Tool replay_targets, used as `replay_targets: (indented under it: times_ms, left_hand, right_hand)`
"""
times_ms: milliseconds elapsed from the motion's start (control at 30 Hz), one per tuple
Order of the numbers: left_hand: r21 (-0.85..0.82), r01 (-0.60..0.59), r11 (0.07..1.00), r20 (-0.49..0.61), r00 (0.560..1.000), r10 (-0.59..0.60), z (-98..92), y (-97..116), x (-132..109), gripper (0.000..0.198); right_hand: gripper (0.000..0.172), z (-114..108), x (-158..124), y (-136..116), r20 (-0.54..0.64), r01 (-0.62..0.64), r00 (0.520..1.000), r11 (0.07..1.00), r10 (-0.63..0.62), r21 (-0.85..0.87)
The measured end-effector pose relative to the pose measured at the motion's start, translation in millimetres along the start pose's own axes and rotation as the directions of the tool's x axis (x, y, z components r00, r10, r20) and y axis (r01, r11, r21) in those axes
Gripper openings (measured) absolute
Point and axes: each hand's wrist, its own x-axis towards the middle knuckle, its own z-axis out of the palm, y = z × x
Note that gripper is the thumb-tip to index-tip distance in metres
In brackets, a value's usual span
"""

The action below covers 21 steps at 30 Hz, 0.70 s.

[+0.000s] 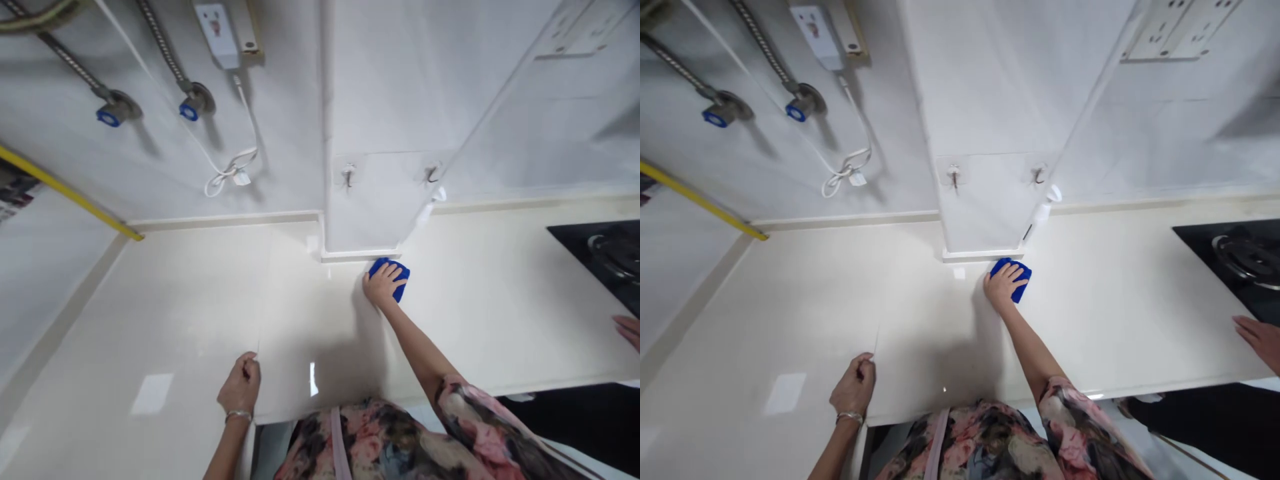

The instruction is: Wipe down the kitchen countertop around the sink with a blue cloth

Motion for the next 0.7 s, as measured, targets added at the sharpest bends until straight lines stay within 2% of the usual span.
replay_targets:
  times_ms: [67,133,167,233,300,333,500,567,633,667,700]
  left_hand:
    - [-0.027,-0.013,1.000,0.008,1.000,0.013,1.8,-1.8,-0.7,0.035]
    - [-0.039,-0.011,0.999,0.006,1.000,0.011,3.7,-3.6,-1.1,0.035]
    - [-0.042,-0.010,0.999,0.002,1.000,0.011,4.5,-4.5,-1.2,0.035]
    - [-0.051,-0.015,0.999,0.003,1.000,0.016,5.8,-6.1,-1.2,0.035]
    - [-0.070,-0.023,0.997,0.025,0.999,0.025,6.8,-7.7,-1.3,0.035]
    - [-0.081,-0.025,0.996,0.035,0.999,0.028,7.2,-8.6,-1.3,0.035]
    - [-0.111,-0.035,0.993,0.043,0.998,0.040,11.3,-16.5,1.1,0.036]
    - [-0.126,-0.058,0.990,0.022,0.998,0.061,14.4,-17.1,3.2,0.037]
    - [-0.168,-0.182,0.969,-0.022,0.983,0.181,18.5,-9.2,5.1,0.037]
    - [-0.194,-0.299,0.934,-0.052,0.954,0.295,21.4,-0.4,5.6,0.038]
    - [-0.218,-0.432,0.875,-0.080,0.901,0.426,25.3,12.0,5.7,0.038]
  right_hand:
    - [0.081,6.9,-22.7,-33.5,0.039,0.097,0.995,0.995,-0.097,0.003]
    - [0.082,12.1,-49.7,-65.2,0.116,0.251,0.961,0.968,-0.250,0.004]
    - [0.083,13.2,-62.1,-78.7,0.162,0.348,0.924,0.937,-0.346,0.015]
    - [0.084,12.1,-80.4,-98.5,0.243,0.535,0.811,0.843,-0.532,0.058]
    - [0.084,7.4,-87.8,-107.2,0.303,0.662,0.690,0.742,-0.657,0.102]
    - [0.084,4.5,-88.0,-107.9,0.325,0.698,0.647,0.707,-0.690,0.114]
    - [0.087,-3.1,-79.3,-88.7,0.341,0.769,0.522,0.604,-0.782,0.207]
    - [0.080,-0.6,-80.9,-73.6,0.260,0.759,0.502,0.564,-0.825,0.325]
    - [0.063,3.1,-88.0,-51.7,0.093,0.723,0.536,0.512,-0.839,0.464]
    - [0.056,4.5,-93.7,-37.4,-0.005,0.706,0.570,0.486,-0.822,0.516]
    - [0.051,5.5,-100.4,-20.4,-0.096,0.696,0.607,0.469,-0.789,0.544]
